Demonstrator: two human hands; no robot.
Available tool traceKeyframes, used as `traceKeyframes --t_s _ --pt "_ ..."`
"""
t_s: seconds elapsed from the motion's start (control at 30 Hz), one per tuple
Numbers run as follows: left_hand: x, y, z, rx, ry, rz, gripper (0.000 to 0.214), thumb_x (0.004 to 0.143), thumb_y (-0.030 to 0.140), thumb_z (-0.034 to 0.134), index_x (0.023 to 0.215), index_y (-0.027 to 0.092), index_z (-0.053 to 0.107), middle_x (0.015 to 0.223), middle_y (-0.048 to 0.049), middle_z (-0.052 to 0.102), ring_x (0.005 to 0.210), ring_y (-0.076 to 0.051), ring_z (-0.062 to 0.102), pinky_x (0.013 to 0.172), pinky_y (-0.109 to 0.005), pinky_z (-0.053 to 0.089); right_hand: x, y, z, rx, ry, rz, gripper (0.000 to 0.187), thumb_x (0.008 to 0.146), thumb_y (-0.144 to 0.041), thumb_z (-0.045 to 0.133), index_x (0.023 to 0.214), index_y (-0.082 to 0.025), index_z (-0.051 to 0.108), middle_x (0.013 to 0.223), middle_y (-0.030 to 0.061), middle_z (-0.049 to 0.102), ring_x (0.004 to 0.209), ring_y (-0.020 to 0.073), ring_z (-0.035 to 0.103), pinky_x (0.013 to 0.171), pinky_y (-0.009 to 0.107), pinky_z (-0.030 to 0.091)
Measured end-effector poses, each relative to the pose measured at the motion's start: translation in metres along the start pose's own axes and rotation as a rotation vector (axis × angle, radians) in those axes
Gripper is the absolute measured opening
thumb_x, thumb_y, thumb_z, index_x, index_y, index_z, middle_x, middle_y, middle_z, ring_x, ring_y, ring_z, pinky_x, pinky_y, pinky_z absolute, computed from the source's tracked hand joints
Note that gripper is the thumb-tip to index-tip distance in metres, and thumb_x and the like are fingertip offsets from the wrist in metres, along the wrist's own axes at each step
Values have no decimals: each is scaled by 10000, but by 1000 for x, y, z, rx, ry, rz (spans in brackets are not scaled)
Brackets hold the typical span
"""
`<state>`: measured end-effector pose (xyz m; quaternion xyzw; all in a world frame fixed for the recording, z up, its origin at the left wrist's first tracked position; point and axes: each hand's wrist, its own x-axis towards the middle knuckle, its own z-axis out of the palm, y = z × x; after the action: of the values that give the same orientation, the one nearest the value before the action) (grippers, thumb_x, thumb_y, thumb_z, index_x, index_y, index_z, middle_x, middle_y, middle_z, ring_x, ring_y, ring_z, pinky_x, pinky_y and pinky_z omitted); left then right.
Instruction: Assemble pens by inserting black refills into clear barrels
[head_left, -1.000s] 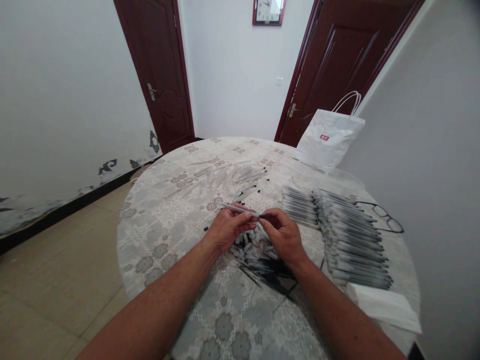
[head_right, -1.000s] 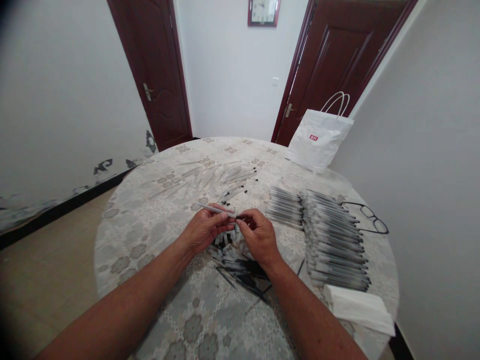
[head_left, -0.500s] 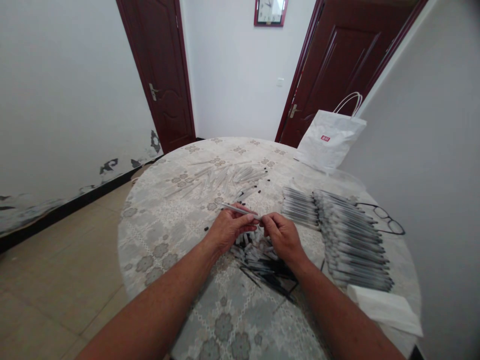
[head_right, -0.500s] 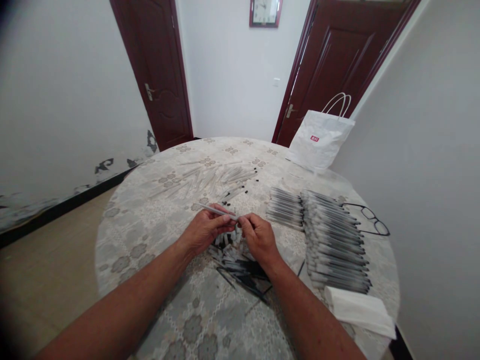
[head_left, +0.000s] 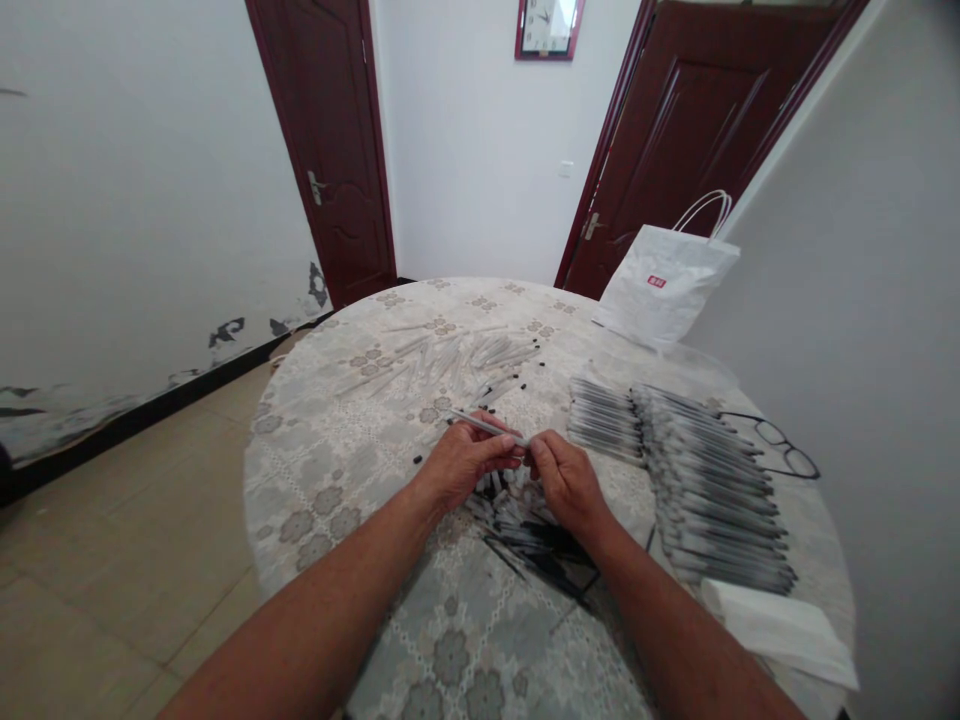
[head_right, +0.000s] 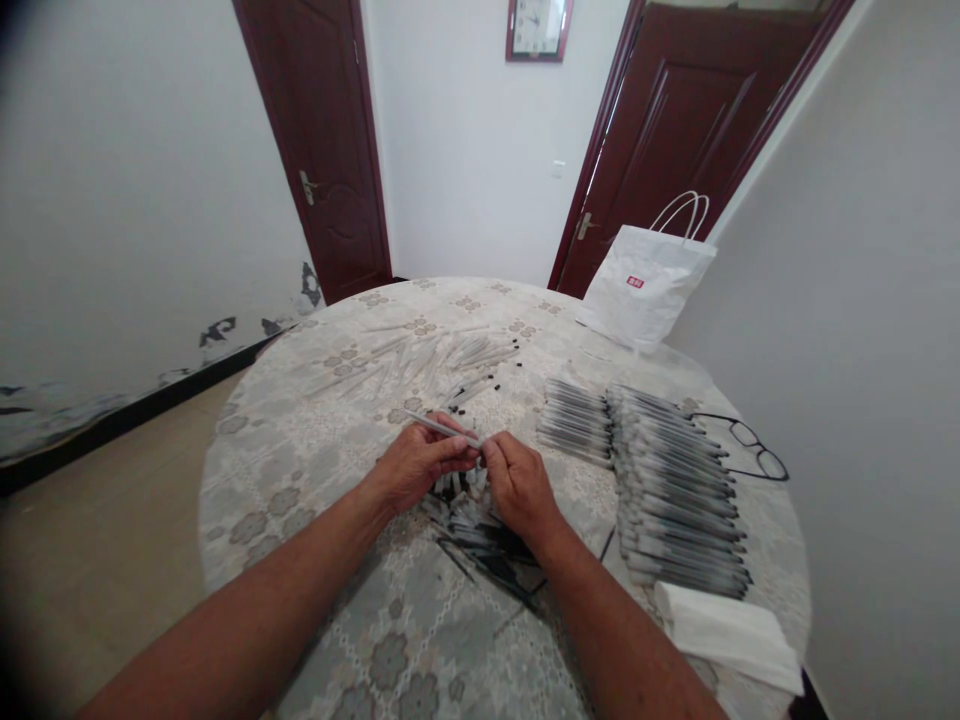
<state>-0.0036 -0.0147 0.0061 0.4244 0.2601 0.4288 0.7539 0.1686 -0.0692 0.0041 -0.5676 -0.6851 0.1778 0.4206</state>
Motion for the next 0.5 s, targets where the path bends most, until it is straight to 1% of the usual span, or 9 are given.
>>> traceKeyframes --t_s 0.07,0.1,0.2,0.27,0.3,0.37,0.5 --pt "0 0 0 -1 5 -18 287 700 260 830 870 132 637 878 -108 734 786 -202 717 773 -359 586 -1 0 0 23 -6 10 381 1013 -387 351 744 -217 560 645 -11 584 607 139 551 607 255 403" --pt "0 0 0 -1 9 -23 296 698 262 832 872 131 633 877 -108 734 788 -203 718 772 -357 587 -1 0 -1 36 2 12 372 1013 -386 349 761 -215 564 640 -13 582 601 138 551 604 255 403" --pt "0 0 -1 1 18 -9 301 707 266 826 883 124 627 855 -95 731 783 -190 716 765 -340 586 -3 0 0 42 53 -12 222 970 -384 451 955 -205 583 711 -13 616 634 144 567 618 255 416" --pt "0 0 -1 -3 23 4 301 711 259 823 888 123 622 842 -83 728 784 -184 715 763 -334 585 -3 0 0 16 77 -32 211 930 -376 527 1038 -200 569 765 -7 633 652 146 569 625 256 419" --pt "0 -1 -2 -7 25 6 305 708 257 824 890 123 619 841 -79 728 784 -184 715 763 -334 585 -3 0 1 0 78 -39 202 926 -372 534 1028 -201 572 772 -5 632 655 147 566 625 256 417" --pt "0 -1 -2 -9 19 -5 319 700 263 830 894 125 617 837 -78 729 772 -184 717 759 -334 583 -3 0 1 -17 54 -47 188 953 -372 489 933 -209 582 749 -4 616 661 149 560 629 258 410" --pt "0 -1 -2 -14 0 -27 343 675 273 846 878 123 613 844 -93 736 762 -188 718 751 -334 582 -2 2 1 -11 -3 -30 366 1007 -392 372 725 -218 527 647 -14 549 611 144 522 607 265 383"
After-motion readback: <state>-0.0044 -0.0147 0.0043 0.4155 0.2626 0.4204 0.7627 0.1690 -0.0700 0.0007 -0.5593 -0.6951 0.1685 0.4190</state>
